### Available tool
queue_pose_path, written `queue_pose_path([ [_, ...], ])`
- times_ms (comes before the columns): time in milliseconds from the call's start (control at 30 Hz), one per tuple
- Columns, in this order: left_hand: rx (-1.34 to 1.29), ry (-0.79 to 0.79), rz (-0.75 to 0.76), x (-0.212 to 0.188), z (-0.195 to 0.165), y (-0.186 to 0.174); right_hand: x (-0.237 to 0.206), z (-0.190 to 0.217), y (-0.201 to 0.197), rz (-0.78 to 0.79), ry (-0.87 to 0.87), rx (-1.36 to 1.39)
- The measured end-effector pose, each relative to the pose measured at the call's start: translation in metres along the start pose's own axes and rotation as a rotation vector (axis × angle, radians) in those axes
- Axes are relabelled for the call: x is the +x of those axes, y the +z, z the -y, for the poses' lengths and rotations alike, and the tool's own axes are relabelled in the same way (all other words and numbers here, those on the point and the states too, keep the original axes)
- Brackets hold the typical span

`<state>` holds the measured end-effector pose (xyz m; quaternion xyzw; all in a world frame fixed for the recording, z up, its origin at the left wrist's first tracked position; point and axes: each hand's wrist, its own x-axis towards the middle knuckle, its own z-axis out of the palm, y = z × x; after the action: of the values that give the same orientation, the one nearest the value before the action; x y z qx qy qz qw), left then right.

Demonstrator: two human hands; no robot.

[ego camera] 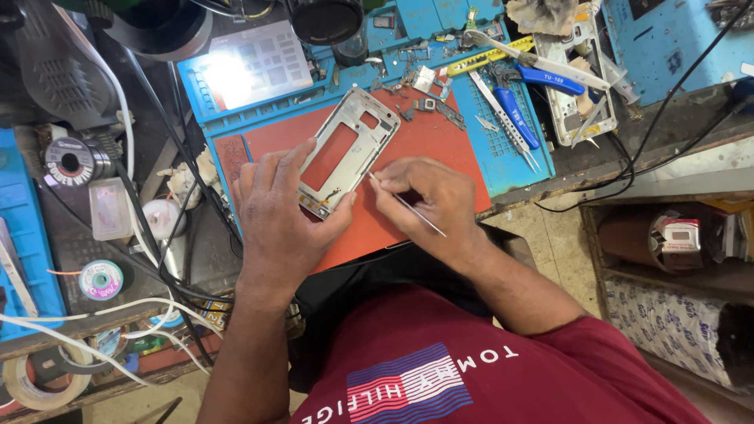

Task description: The person uses tweezers to carefully place and adjust small components on a white smartphone frame. The person repeatedly picks up tiny parts and positions them into specific slots on the frame while working at a cluttered electronics repair bench.

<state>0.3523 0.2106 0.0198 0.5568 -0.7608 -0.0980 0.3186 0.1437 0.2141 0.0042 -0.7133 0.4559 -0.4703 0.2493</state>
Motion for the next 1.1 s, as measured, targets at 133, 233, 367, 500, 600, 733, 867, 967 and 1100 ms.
queue_pose_path([
  [133, 0.0, -0.007, -0.008, 0.002, 0.002, 0.001, 0.004, -0.001, -0.002, 0.065, -0.089, 0.008],
  [233, 0.001, -0.006, -0.018, 0.003, 0.002, 0.001, 0.006, 0.0, -0.002, 0.075, -0.081, 0.003],
  [367, 0.008, -0.01, -0.012, 0.007, 0.0, 0.001, 0.009, -0.002, -0.002, 0.039, -0.091, -0.013],
  [500, -0.001, 0.003, -0.014, 0.016, -0.004, 0.007, 0.015, -0.009, -0.006, 0.002, -0.076, -0.009],
  [600, 0.003, -0.016, -0.001, 0.019, -0.008, 0.012, 0.015, -0.013, -0.013, 0.037, -0.075, 0.018],
  [733, 0.003, -0.005, -0.002, 0.027, -0.011, 0.019, 0.021, -0.02, -0.019, 0.055, -0.102, 0.008],
  [867, 0.009, -0.009, 0.004, 0.034, -0.011, 0.023, 0.027, -0.025, -0.021, 0.008, -0.077, -0.01],
  [967, 0.006, -0.006, -0.005, 0.036, -0.011, 0.025, 0.029, -0.028, -0.023, 0.023, -0.074, -0.006],
  [1100, 0.005, 0.005, -0.007, 0.04, -0.012, 0.027, 0.031, -0.032, -0.026, 0.056, -0.083, 0.026],
])
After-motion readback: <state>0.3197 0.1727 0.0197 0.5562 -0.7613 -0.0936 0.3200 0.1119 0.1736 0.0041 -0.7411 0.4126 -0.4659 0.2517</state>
